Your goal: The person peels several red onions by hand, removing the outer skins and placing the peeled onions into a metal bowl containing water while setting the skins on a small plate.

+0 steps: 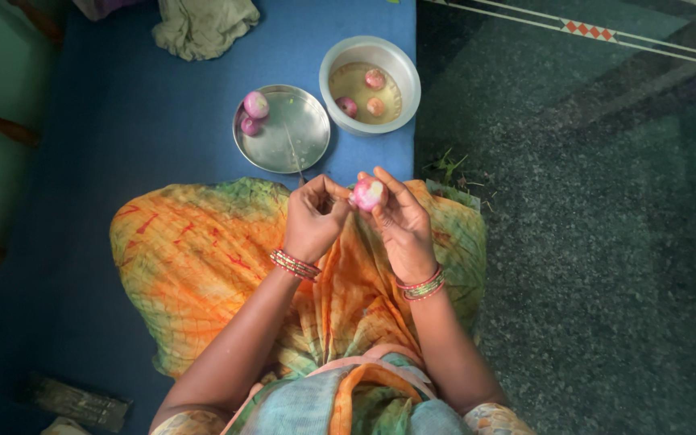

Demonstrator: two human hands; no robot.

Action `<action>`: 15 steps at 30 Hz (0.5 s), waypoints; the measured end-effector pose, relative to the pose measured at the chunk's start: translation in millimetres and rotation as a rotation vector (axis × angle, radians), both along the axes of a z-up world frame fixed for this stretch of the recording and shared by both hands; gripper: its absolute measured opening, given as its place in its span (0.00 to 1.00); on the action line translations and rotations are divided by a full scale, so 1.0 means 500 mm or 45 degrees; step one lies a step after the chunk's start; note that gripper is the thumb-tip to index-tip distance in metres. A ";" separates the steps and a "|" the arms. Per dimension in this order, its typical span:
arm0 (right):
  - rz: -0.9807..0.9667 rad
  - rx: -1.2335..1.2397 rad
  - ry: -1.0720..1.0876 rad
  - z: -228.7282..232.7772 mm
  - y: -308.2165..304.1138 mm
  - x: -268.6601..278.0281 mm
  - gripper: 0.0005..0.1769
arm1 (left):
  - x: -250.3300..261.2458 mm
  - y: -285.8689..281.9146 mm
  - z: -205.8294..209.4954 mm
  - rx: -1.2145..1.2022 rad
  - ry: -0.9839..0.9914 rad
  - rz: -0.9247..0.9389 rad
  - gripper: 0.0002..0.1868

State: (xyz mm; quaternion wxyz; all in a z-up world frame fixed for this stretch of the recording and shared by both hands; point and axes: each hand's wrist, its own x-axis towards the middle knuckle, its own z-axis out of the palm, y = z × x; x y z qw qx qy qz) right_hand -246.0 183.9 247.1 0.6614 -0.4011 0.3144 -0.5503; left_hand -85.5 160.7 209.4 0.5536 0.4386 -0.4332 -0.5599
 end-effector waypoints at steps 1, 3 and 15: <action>-0.003 0.035 -0.016 0.000 -0.001 -0.004 0.31 | -0.004 0.001 -0.003 -0.003 0.061 0.006 0.03; -0.040 0.061 -0.003 -0.002 -0.002 -0.011 0.31 | 0.000 0.002 0.000 0.039 0.196 -0.034 0.04; -0.296 -0.438 0.392 -0.032 0.001 0.012 0.25 | -0.012 0.023 0.062 0.009 -0.411 0.187 0.08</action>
